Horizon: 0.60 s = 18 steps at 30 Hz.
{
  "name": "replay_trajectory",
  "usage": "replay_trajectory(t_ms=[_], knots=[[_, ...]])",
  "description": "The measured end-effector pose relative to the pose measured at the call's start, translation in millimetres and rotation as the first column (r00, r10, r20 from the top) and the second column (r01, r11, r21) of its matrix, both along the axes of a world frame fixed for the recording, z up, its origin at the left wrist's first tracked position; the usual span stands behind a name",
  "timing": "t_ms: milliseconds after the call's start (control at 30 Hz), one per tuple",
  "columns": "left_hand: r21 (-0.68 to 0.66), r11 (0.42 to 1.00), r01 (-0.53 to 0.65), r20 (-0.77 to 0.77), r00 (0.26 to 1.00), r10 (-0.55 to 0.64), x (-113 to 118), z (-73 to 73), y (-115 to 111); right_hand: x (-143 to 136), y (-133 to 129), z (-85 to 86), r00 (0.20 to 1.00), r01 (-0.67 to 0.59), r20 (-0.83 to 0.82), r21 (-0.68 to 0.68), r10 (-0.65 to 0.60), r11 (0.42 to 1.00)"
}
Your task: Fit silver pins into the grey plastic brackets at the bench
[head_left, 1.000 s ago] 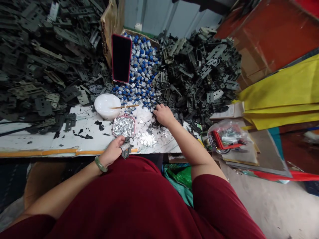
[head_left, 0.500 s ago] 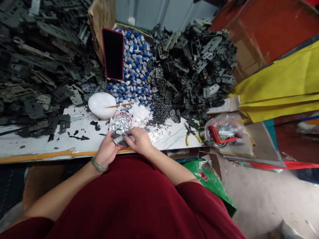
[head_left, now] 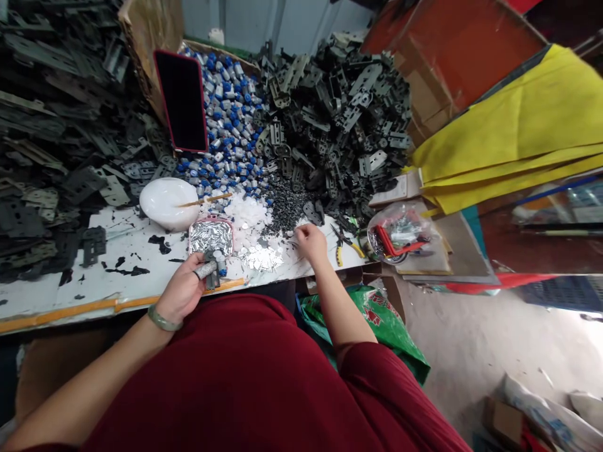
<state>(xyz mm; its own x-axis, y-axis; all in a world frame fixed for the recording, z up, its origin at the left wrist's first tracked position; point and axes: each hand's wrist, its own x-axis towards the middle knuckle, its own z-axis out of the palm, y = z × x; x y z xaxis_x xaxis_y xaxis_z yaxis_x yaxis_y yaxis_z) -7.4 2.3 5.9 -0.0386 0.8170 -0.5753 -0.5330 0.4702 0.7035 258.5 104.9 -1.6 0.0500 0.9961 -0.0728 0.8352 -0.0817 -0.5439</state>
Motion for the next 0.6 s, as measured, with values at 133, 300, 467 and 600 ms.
replay_trajectory(t_ms=[133,300,467,600], knots=[[0.000,1.000,-0.009,-0.006,1.000,0.009,3,0.5,-1,24,14,-11.7,0.984,0.141,0.120,-0.059,-0.134,0.988],[-0.009,1.000,0.008,-0.036,0.999,-0.008,9,2.6,-3,20,10,-18.3,0.993,0.116,0.032,-0.004,-0.115,0.993],[0.068,0.996,0.049,-0.155,0.987,-0.038,16,-2.5,-1,-15,-8,-4.9,0.918,-0.054,-0.394,-0.012,0.044,0.998],[0.109,0.989,0.100,-0.314,0.947,-0.061,18,-4.5,1,-68,-25,15.4,0.765,-0.431,-0.522,0.021,0.378,0.902]])
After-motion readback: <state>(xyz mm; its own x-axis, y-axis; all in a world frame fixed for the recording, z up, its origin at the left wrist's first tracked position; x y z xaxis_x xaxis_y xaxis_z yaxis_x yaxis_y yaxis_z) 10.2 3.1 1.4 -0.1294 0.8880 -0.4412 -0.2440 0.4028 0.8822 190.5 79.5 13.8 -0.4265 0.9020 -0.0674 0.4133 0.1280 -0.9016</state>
